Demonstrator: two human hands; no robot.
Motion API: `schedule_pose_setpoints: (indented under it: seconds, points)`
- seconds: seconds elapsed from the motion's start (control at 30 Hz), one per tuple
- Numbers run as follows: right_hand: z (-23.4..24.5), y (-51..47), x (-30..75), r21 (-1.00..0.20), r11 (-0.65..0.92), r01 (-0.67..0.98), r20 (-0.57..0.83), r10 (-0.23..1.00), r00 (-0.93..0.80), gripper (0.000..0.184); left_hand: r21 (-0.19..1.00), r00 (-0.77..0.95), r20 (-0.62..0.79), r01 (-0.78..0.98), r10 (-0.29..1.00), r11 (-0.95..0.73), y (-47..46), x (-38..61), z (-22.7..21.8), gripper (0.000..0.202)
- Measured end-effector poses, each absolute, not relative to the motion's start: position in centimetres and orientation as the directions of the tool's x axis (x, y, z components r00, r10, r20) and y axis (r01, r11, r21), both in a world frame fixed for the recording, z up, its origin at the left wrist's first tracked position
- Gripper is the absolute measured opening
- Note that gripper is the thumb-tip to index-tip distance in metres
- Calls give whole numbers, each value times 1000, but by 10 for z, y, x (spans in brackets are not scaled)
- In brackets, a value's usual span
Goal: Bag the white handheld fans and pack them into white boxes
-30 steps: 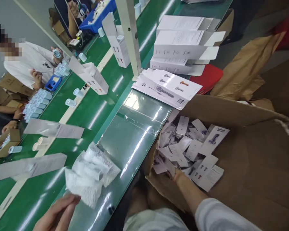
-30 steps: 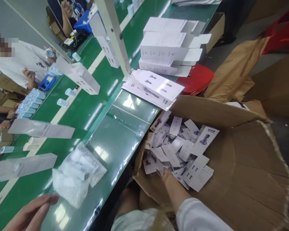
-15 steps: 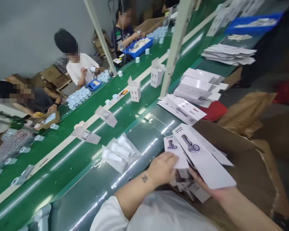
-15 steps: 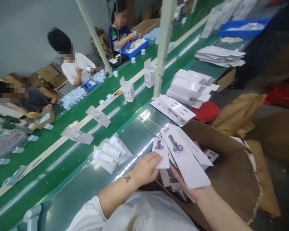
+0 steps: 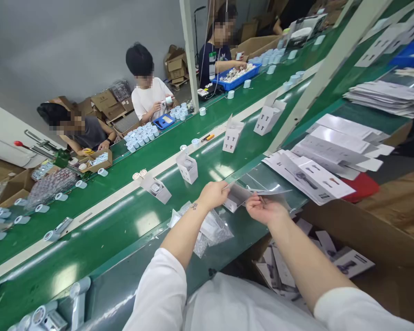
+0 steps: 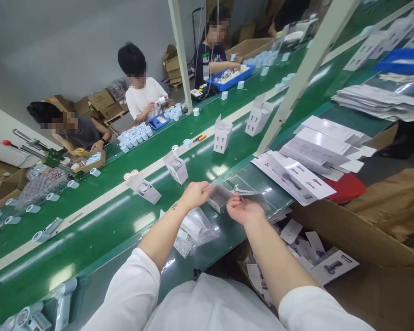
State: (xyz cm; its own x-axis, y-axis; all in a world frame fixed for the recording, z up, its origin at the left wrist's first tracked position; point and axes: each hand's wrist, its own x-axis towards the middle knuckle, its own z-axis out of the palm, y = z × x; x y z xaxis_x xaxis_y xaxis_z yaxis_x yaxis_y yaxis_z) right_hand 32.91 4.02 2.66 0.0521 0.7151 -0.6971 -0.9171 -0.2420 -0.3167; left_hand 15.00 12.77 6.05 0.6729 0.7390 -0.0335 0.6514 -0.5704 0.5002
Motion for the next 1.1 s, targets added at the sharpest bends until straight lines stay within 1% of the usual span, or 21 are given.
schedule_pose_setpoints:
  seconds: [0.1, 0.2, 0.27, 0.33, 0.37, 0.4, 0.43, 0.47, 0.5, 0.53, 0.6, 0.63, 0.67, 0.7, 0.73, 0.77, 0.8, 0.87, 0.97, 1.03, 1.1]
  points:
    - [38, 43, 331, -360, -294, -886, -686, 726, 38, 37, 445, 706, -91, 660, 702, -606, 134, 148, 68, 21]
    - [50, 31, 327, -410, -335, -848, -654, 756, 18, 40, 449, 720, -165, 663, 674, -599, 141, 147, 66, 24]
    - [55, 18, 329, -555, -414, -722, -607, 795, 11, 45, 498, 729, -183, 647, 659, -577, 145, 146, 63, 25]
    - [57, 5, 340, -806, -416, -422, -507, 853, 126, 41, 572, 744, -192, 615, 640, -543, 147, 143, 62, 27]
    - [57, 1, 349, -909, -369, -192, -408, 882, 238, 42, 610, 751, -190, 595, 633, -523, 148, 138, 62, 33]
    - [57, -1, 358, -950, -307, 63, -266, 896, 355, 46, 646, 752, -176, 575, 635, -502, 147, 132, 62, 42]
    - [56, -1, 367, -918, -246, 311, -94, 897, 432, 48, 676, 738, -150, 563, 658, -476, 145, 124, 62, 49]
    - [54, -1, 373, -834, -185, 519, 77, 894, 442, 45, 692, 700, -118, 567, 705, -447, 142, 113, 61, 51]
    - [52, -2, 375, -735, -123, 666, 217, 889, 403, 38, 689, 633, -84, 594, 769, -414, 135, 102, 58, 46]
    - [47, -3, 373, -658, -53, 751, 321, 883, 344, 27, 665, 545, -56, 646, 837, -376, 126, 89, 53, 36]
    - [33, -11, 352, -632, 92, 769, 401, 889, 223, 12, 550, 420, -39, 767, 907, -331, 102, 66, 36, 27]
    - [22, -17, 334, -667, 134, 733, 394, 898, 194, 9, 468, 442, -63, 805, 895, -364, 89, 58, 25, 29]
    - [9, -23, 314, -723, 154, 674, 296, 950, 100, 10, 384, 526, -112, 805, 843, -451, 75, 52, 12, 32]
    - [-5, -27, 293, -761, 117, 638, 157, 988, 7, 13, 301, 618, -181, 775, 765, -556, 64, 49, -1, 37]
    - [-21, -29, 272, -772, 34, 634, 29, 999, -18, 16, 226, 697, -252, 717, 671, -660, 54, 48, -13, 43]
    - [-37, -28, 253, -778, -46, 627, -53, 999, 7, 18, 161, 747, -311, 651, 588, -742, 47, 48, -25, 48]
    - [-53, -24, 238, -779, -82, 621, -86, 996, 22, 22, 105, 771, -349, 597, 533, -795, 42, 50, -35, 51]
    - [-82, -10, 217, -780, -136, 610, -138, 989, 44, 32, 32, 788, -368, 541, 493, -841, 39, 54, -49, 48]
    - [-106, 6, 212, -788, -175, 590, -184, 982, 46, 43, -12, 808, -358, 497, 467, -868, 42, 58, -59, 31]
    - [-107, 4, 220, -803, -184, 567, -202, 979, 32, 45, -39, 821, -372, 453, 434, -891, 43, 59, -62, 22]
    - [-100, -6, 232, -827, -177, 534, -205, 979, 7, 38, -74, 827, -399, 401, 396, -913, 43, 61, -63, 19]
